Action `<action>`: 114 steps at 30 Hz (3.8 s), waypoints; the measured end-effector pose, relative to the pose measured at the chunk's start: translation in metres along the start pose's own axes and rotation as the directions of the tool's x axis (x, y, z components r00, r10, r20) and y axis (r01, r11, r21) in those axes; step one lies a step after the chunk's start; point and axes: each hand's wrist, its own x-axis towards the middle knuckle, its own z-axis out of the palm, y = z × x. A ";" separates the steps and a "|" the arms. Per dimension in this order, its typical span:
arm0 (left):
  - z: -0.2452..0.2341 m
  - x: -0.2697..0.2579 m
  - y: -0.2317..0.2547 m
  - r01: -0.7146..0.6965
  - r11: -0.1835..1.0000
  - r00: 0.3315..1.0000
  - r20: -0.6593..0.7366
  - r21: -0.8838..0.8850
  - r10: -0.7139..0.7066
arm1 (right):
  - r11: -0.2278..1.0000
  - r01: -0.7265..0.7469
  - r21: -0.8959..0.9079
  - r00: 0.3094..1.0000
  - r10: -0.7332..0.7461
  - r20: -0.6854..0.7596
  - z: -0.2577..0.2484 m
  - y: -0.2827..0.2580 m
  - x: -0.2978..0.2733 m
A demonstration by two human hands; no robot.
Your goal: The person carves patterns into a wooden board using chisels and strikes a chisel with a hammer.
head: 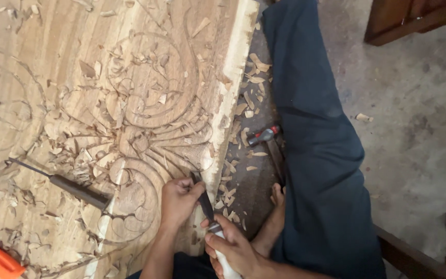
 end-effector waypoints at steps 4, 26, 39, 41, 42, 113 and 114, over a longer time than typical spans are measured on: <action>0.003 -0.005 0.004 -0.023 0.998 1.000 -0.010 -0.058 0.023 | 0.998 -0.012 -0.056 1.000 0.010 -0.024 0.003 -0.006 -0.003; -0.021 0.016 0.030 0.194 0.977 0.954 0.214 0.084 -0.208 | 0.959 -0.059 0.276 0.991 0.089 -0.099 0.002 0.028 0.009; -0.015 0.024 0.027 0.211 0.977 0.962 0.170 0.021 -0.212 | 0.968 -0.097 0.234 0.993 0.109 -0.042 0.018 -0.001 0.015; -0.015 0.025 0.024 0.167 0.985 0.976 0.139 0.034 -0.170 | 0.965 -0.026 0.262 1.000 0.024 0.014 0.019 0.005 0.018; -0.016 0.028 0.019 0.172 0.985 0.975 0.138 0.035 -0.175 | 0.964 -0.030 0.265 1.000 0.028 0.013 0.033 0.000 0.021; -0.066 0.022 0.027 -0.388 0.915 0.857 -0.409 -0.110 0.314 | 0.988 0.032 -0.151 0.932 0.025 0.361 0.008 -0.049 0.093; -0.070 0.015 0.030 -0.395 0.913 0.854 -0.409 -0.105 0.322 | 0.988 0.039 -0.150 0.930 0.019 0.366 0.015 -0.059 0.079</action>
